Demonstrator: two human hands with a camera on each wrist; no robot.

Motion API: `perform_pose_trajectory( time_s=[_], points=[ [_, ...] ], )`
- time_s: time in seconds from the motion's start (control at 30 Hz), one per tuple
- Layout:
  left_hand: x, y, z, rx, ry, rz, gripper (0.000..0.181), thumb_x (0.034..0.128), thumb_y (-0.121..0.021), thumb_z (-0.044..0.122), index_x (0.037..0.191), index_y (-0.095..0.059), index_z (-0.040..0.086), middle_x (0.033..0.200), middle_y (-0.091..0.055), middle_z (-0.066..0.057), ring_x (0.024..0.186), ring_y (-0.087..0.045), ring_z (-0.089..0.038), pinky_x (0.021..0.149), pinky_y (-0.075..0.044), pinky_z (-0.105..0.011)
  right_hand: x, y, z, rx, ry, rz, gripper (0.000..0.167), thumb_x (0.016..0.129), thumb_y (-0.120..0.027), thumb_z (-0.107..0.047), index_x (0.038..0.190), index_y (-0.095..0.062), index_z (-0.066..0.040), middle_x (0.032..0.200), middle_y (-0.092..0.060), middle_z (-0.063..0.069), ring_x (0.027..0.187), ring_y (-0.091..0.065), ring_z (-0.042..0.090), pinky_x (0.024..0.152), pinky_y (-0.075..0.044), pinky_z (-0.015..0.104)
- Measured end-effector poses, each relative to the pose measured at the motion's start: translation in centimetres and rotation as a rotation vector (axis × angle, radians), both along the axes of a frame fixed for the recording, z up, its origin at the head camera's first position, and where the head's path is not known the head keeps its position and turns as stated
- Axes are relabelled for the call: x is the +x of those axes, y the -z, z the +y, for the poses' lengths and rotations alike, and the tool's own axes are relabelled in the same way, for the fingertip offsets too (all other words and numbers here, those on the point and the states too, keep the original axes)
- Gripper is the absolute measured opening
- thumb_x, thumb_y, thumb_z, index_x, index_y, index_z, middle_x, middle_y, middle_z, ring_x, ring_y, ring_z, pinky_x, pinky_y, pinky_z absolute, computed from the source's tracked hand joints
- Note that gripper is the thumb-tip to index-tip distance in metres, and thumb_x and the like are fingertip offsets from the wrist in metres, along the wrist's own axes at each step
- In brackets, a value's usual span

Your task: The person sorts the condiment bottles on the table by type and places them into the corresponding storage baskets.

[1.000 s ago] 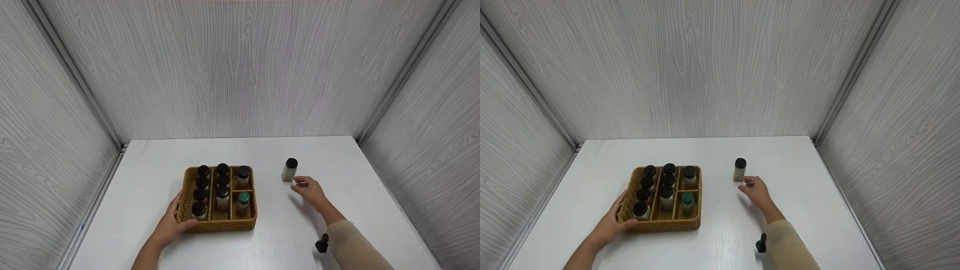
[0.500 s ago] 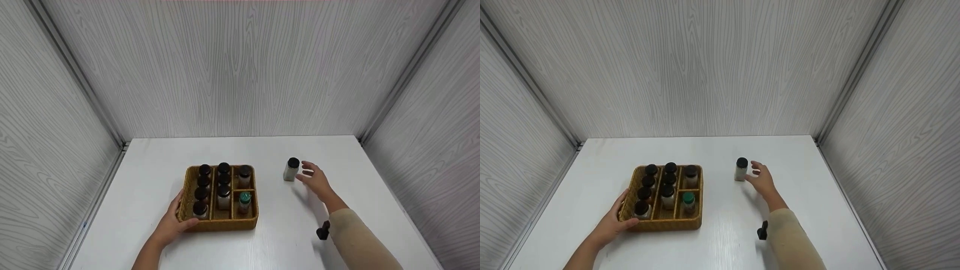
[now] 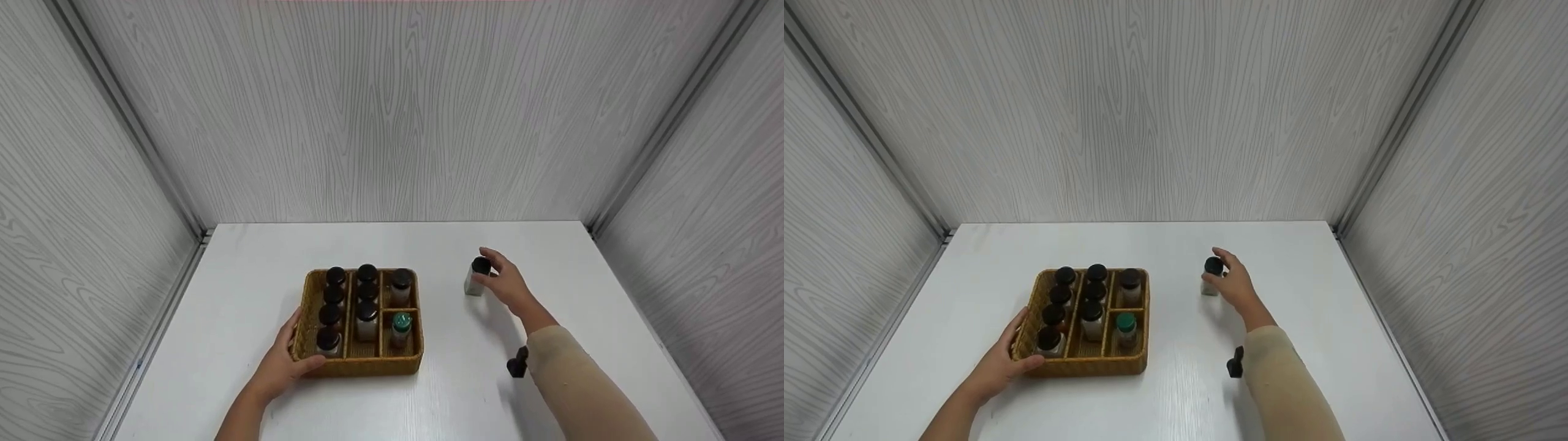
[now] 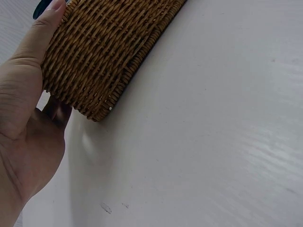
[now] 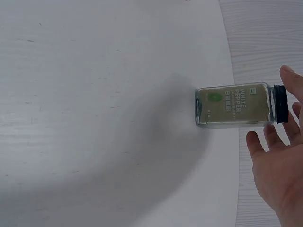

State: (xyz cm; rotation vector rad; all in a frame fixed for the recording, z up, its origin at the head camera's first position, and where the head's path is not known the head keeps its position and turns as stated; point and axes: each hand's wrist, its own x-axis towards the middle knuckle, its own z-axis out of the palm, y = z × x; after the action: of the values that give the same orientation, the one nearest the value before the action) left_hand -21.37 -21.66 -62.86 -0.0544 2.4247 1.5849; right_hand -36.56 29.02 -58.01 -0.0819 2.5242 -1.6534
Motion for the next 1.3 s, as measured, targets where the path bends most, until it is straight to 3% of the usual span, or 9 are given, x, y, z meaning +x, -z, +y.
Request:
perform_pose_trajectory(
  time_s=[0.13, 0.37, 1.0, 1.3],
  points=[
    [0.1, -0.1, 0.0, 0.009, 0.004, 0.0, 0.126, 0.086, -0.091, 0.051, 0.176, -0.003, 0.038, 0.185, -0.009, -0.012, 0.168, -0.015, -0.049, 0.133, -0.019, -0.073, -0.1, 0.4, -0.4, 0.018, 0.012, -0.012, 0.07, 0.105, -0.072, -0.012, 0.167, -0.041, -0.011, 0.175, -0.035, 0.025, 0.166, -0.031, 0.042, 0.134, -0.033, 0.054],
    [0.2, 0.1, 0.0, 0.015, 0.002, 0.001, 0.126, 0.0857, -0.091, 0.051, 0.175, -0.004, 0.04, 0.185, -0.01, -0.011, 0.168, -0.016, -0.049, 0.132, -0.02, -0.074, -0.2, 1.0, -0.8, 0.084, 0.061, 0.048, 0.056, 0.107, -0.07, -0.014, 0.159, -0.052, -0.013, 0.169, -0.045, 0.023, 0.159, -0.043, 0.042, 0.128, -0.043, 0.055],
    [0.2, 0.3, -0.1, 0.012, -0.019, -0.01, 0.129, 0.0825, -0.093, 0.053, 0.175, -0.004, 0.041, 0.185, -0.011, -0.009, 0.168, -0.018, -0.049, 0.133, -0.019, -0.073, -0.2, 1.6, -0.9, 0.093, 0.068, 0.055, 0.058, 0.107, -0.07, -0.015, 0.161, -0.05, -0.011, 0.172, -0.041, 0.022, 0.163, -0.038, 0.041, 0.13, -0.041, 0.055],
    [0.0, 0.1, 0.0, 0.003, -0.004, 0.0, 0.128, 0.0842, -0.091, 0.054, 0.175, -0.003, 0.04, 0.185, -0.01, -0.009, 0.169, -0.015, -0.049, 0.133, -0.018, -0.074, 0.5, 1.9, -1.0, 0.018, 0.086, 0.037, 0.058, 0.108, -0.069, -0.013, 0.162, -0.049, -0.014, 0.177, -0.035, 0.019, 0.166, -0.032, 0.039, 0.134, -0.035, 0.052]
  ],
)
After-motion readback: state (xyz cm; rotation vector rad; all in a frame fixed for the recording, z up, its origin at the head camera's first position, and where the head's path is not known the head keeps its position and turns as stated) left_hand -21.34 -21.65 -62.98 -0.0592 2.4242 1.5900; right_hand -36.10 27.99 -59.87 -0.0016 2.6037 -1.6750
